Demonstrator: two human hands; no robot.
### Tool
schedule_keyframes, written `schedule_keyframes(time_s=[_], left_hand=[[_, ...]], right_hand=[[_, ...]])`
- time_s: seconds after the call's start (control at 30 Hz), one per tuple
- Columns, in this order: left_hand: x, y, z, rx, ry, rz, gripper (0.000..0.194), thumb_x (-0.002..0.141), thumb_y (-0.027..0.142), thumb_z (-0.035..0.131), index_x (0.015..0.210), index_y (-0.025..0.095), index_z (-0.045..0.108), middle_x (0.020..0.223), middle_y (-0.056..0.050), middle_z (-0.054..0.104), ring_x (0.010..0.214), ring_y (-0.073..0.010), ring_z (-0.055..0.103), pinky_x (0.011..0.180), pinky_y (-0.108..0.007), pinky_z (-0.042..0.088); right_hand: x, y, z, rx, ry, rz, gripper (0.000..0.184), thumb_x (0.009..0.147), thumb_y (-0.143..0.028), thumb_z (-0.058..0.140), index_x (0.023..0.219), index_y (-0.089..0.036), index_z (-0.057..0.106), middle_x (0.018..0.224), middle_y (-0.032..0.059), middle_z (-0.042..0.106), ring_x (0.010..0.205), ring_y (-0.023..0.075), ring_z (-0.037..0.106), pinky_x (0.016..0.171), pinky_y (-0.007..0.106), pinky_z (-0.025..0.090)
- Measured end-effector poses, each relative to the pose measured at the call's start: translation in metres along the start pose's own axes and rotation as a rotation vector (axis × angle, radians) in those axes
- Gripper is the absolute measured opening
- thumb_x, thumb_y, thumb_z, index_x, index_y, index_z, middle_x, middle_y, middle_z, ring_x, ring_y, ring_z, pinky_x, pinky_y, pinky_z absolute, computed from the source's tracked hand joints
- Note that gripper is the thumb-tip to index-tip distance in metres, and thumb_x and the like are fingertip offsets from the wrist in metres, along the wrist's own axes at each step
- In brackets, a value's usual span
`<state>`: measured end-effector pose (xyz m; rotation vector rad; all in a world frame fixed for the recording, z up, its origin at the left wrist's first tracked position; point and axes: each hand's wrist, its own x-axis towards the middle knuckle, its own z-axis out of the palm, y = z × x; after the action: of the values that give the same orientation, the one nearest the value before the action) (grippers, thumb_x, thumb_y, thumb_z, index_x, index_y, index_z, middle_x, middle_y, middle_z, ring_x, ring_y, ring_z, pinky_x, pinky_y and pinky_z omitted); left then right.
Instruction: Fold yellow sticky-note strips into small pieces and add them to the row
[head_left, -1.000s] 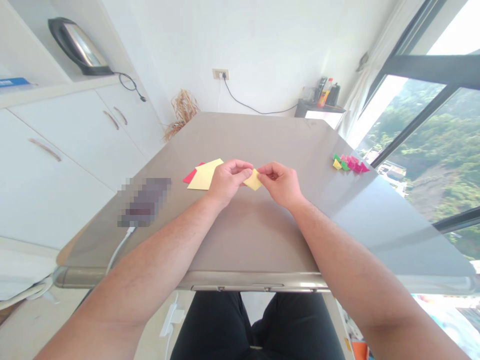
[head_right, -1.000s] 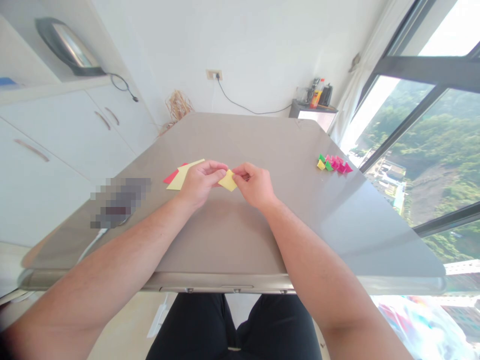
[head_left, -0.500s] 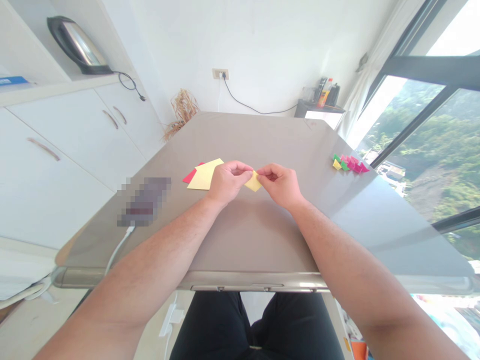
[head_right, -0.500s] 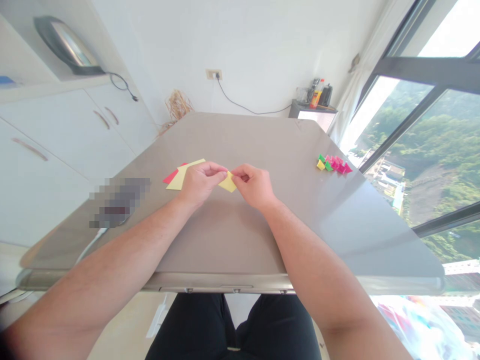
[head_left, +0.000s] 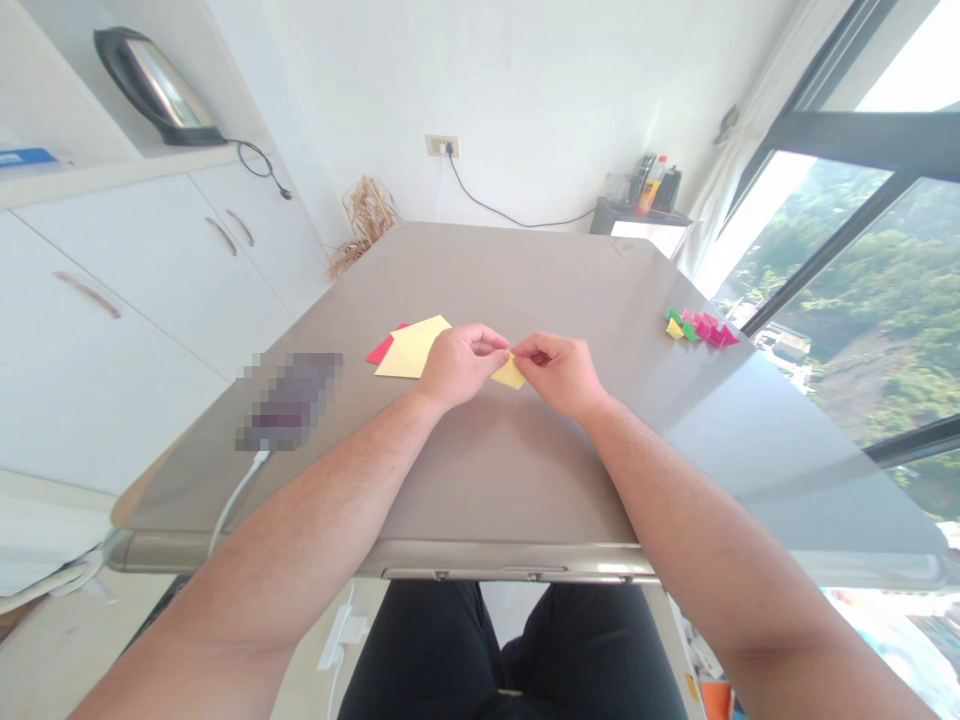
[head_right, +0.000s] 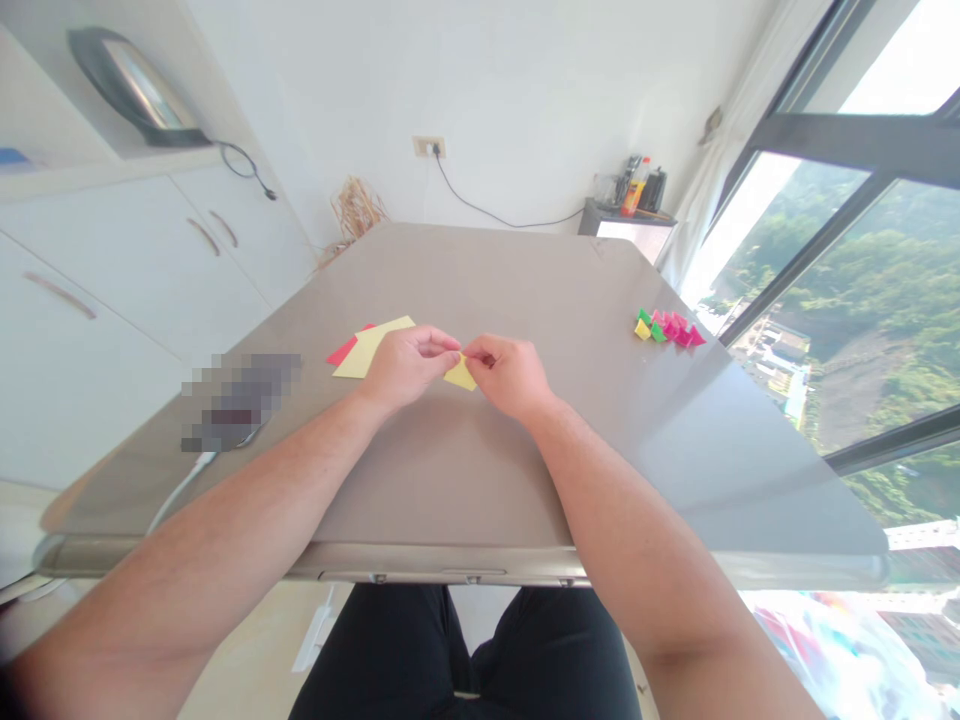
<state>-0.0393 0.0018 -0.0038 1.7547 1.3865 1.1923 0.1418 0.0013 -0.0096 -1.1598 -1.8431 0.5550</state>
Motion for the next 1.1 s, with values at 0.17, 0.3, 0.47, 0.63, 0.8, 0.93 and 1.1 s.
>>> schedule_keyframes(time_s=[0.17,0.3,0.47,0.63,0.8,0.93,1.1], left_hand=[[0.001,-0.005,-0.001,0.063,-0.074,0.05,0.013,0.08,0.035,0.07,0.08,0.023,0.072,0.075,-0.002,0.074,0.07,-0.0187,0.067,0.064,-0.031,0.05],[0.001,-0.006,0.0,0.065,-0.051,0.067,0.011,0.082,0.033,0.066,0.079,0.022,0.069,0.075,-0.002,0.072,0.07,-0.0174,0.065,0.066,-0.031,0.049],[0.001,-0.005,0.003,-0.053,0.027,0.059,0.013,0.082,0.033,0.066,0.079,0.02,0.066,0.079,-0.002,0.072,0.073,-0.0164,0.064,0.071,-0.031,0.05],[-0.001,-0.003,0.005,-0.115,0.093,0.097,0.015,0.083,0.034,0.065,0.081,0.02,0.065,0.08,-0.002,0.072,0.075,-0.0162,0.064,0.072,-0.031,0.05],[-0.003,0.0,0.004,-0.083,0.148,0.132,0.016,0.085,0.036,0.064,0.081,0.021,0.064,0.079,-0.001,0.07,0.074,-0.0163,0.063,0.071,-0.031,0.049],[-0.004,0.001,0.004,-0.078,0.173,0.135,0.018,0.085,0.038,0.063,0.081,0.021,0.064,0.077,-0.001,0.069,0.071,-0.0159,0.062,0.069,-0.03,0.048],[-0.003,0.0,0.003,-0.084,0.165,0.14,0.019,0.086,0.039,0.063,0.081,0.021,0.064,0.076,0.0,0.069,0.07,-0.0155,0.06,0.067,-0.029,0.047]], right_hand=[[-0.001,0.0,-0.001,-0.103,-0.033,-0.018,0.015,0.08,-0.023,0.058,0.074,-0.023,0.071,0.065,-0.002,0.066,0.061,0.0134,0.055,0.061,0.028,0.044],[0.0,-0.001,-0.001,-0.026,-0.025,0.018,0.011,0.079,-0.026,0.062,0.082,-0.024,0.073,0.074,-0.0007,0.07,0.067,0.0148,0.061,0.065,0.029,0.048],[0.003,-0.006,-0.003,0.116,0.007,0.189,0.017,0.074,-0.038,0.073,0.081,-0.022,0.072,0.079,0.002,0.073,0.068,0.0161,0.062,0.063,0.03,0.049],[0.004,-0.009,-0.004,0.209,0.042,0.235,0.023,0.074,-0.043,0.074,0.075,-0.021,0.07,0.072,0.0014,0.07,0.062,0.0142,0.058,0.058,0.029,0.046],[0.004,-0.01,-0.002,0.298,0.059,0.233,0.023,0.072,-0.043,0.076,0.075,-0.02,0.069,0.071,0.001,0.069,0.062,0.0137,0.058,0.06,0.029,0.047],[0.003,-0.013,-0.001,0.331,0.081,0.235,0.022,0.073,-0.042,0.075,0.073,-0.02,0.069,0.068,0.0002,0.068,0.058,0.0124,0.055,0.056,0.028,0.045],[0.002,-0.014,-0.001,0.334,0.095,0.229,0.021,0.074,-0.041,0.073,0.074,-0.02,0.07,0.068,0.0006,0.068,0.059,0.0135,0.056,0.056,0.029,0.047]])
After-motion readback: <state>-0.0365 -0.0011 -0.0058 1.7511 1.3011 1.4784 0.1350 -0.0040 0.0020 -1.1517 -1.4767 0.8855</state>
